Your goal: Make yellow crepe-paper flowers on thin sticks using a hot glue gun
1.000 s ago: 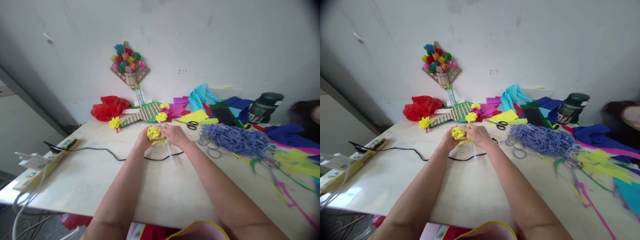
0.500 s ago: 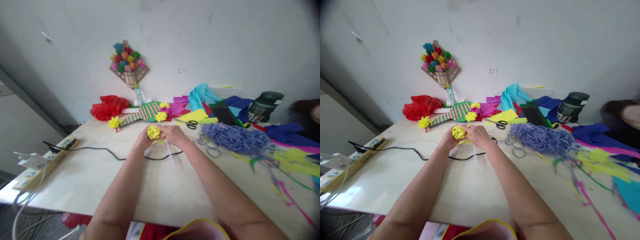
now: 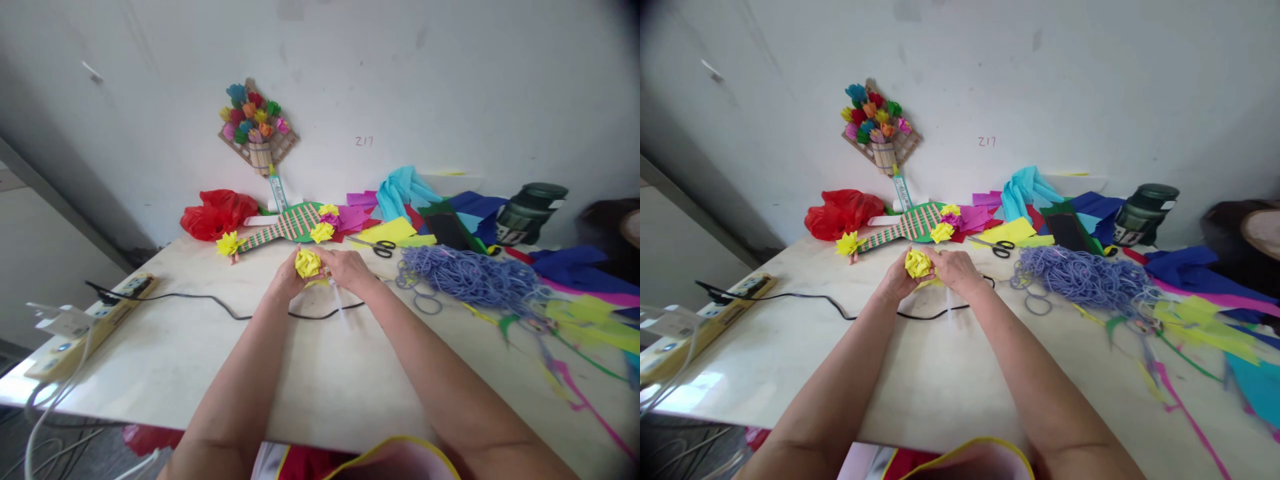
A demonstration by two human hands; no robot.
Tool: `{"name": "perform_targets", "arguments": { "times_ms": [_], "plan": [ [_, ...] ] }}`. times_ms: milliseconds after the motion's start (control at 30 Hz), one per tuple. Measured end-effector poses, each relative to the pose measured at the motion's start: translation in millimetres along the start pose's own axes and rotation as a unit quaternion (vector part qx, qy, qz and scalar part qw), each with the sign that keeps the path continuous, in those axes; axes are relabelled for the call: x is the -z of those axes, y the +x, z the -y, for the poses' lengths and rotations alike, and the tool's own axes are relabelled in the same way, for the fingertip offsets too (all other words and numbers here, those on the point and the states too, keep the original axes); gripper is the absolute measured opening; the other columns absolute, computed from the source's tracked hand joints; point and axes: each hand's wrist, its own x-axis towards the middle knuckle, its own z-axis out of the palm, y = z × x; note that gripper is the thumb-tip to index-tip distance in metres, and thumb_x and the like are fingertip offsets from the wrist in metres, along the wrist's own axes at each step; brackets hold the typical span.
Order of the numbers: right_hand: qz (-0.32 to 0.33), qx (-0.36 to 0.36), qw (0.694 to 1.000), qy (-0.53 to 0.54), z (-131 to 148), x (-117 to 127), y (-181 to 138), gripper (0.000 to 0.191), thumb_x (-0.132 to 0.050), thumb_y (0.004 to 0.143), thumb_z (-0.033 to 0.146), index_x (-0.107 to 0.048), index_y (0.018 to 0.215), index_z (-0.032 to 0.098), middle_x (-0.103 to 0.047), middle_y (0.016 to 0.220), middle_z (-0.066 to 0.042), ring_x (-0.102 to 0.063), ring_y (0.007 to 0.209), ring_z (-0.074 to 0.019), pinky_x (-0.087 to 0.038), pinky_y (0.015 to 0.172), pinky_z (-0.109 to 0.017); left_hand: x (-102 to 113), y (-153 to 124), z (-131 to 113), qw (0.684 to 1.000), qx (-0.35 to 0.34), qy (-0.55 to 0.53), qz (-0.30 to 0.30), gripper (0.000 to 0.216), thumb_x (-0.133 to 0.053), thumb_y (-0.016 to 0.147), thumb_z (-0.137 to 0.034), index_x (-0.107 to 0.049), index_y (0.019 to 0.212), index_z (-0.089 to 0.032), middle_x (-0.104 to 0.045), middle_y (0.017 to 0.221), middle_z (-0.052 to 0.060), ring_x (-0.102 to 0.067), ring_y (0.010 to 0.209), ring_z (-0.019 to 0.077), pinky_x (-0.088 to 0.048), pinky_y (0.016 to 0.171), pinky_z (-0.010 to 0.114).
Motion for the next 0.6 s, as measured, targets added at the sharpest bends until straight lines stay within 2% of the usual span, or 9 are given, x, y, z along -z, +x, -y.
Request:
{"name": "perform_targets", "arguments": {
  "times_ms": [167, 400, 600],
  "plan": [
    [-0.012, -0.013, 0.999, 0.027, -0.2, -1.4, 0.4, 0.052, -0.037, 0.089, 0.025, -0.039, 0.141, 0.023, -0.071, 0.097, -0.008, -0.064, 0.082, -0.0225, -0.038, 0.065, -0.028, -0.2, 0.7, 0.4, 1.000, -0.001, -0.003, -0.007, 0.049, -0.032, 0.094, -0.041, -0.065, 0.081, -0.009, -0.069, 0.074, 0.012, -0.065, 0.059, 0.0184, -0.057, 0.058, 0.034],
    [-0.068, -0.017, 0.997, 0.038, -2.8, -6.5, -1.1, 0.045, -0.035, 0.090, 0.022, -0.052, 0.132, 0.027, -0.071, 0.096, -0.005, -0.063, 0.082, -0.0194, -0.034, 0.063, -0.026, -0.3, -1.1, 0.0, 1.000, -0.004, 0.007, -0.003, 0.043, -0.035, 0.093, -0.037, -0.066, 0.079, -0.009, -0.068, 0.071, 0.012, -0.066, 0.061, 0.0195, -0.057, 0.057, 0.034],
    [-0.064, -0.010, 0.998, 0.006, -4.9, -7.2, -1.7, 0.047, -0.036, 0.089, 0.021, -0.051, 0.133, 0.028, -0.070, 0.093, -0.005, -0.061, 0.077, -0.0188, -0.031, 0.059, -0.027, -1.9, -2.9, -0.7, 1.000, -0.003, 0.008, -0.002, 0.043, -0.035, 0.093, -0.036, -0.065, 0.077, -0.010, -0.068, 0.070, 0.012, -0.065, 0.061, 0.0187, -0.057, 0.058, 0.033]
  ]
}}
